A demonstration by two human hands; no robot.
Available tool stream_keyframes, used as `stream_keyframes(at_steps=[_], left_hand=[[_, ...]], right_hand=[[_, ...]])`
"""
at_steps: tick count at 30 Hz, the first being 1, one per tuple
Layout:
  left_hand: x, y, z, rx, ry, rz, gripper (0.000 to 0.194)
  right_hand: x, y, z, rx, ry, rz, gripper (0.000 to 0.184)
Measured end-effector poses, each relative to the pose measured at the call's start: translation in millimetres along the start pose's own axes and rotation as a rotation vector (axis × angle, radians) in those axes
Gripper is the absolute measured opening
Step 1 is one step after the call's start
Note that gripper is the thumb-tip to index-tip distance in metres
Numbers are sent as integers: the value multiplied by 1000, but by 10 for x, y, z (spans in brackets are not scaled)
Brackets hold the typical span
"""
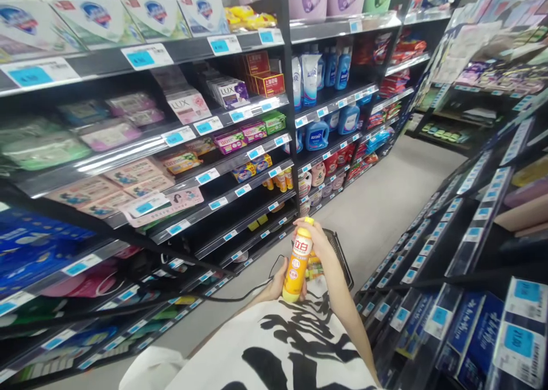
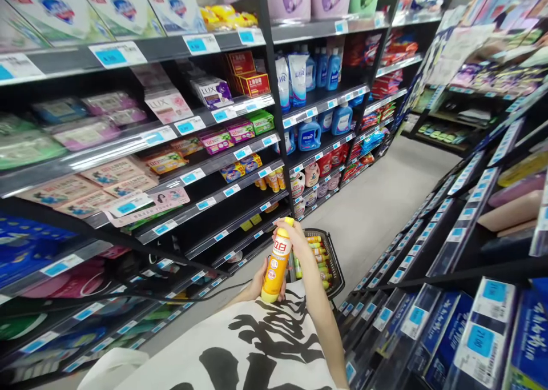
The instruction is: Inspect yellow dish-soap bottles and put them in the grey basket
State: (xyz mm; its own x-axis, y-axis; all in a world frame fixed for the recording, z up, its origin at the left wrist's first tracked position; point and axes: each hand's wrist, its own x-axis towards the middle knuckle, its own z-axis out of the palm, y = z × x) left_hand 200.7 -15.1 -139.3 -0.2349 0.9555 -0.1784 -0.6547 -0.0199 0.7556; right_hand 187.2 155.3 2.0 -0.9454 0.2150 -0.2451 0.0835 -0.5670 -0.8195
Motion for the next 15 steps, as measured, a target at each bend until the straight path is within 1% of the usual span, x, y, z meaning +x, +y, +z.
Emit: stream_keyframes(at_steps=[3, 7, 12, 14, 15], left_hand=[[50, -21, 7, -58, 54, 2, 92], [149, -48, 32, -65, 92, -7, 88], [186, -4, 59, -1, 77, -33, 89], [170, 51, 103, 44, 62, -39, 89], [159, 84, 136, 76, 51, -45, 85]], right_hand=[[-15, 3, 8, -40, -24, 7, 30], [-49, -3, 20, -83, 5, 1, 38], [-47, -5, 8, -92, 42, 18, 51], [-38, -1, -4, -83, 40, 21, 49], [-33, 3, -10, -79, 37, 21, 46]])
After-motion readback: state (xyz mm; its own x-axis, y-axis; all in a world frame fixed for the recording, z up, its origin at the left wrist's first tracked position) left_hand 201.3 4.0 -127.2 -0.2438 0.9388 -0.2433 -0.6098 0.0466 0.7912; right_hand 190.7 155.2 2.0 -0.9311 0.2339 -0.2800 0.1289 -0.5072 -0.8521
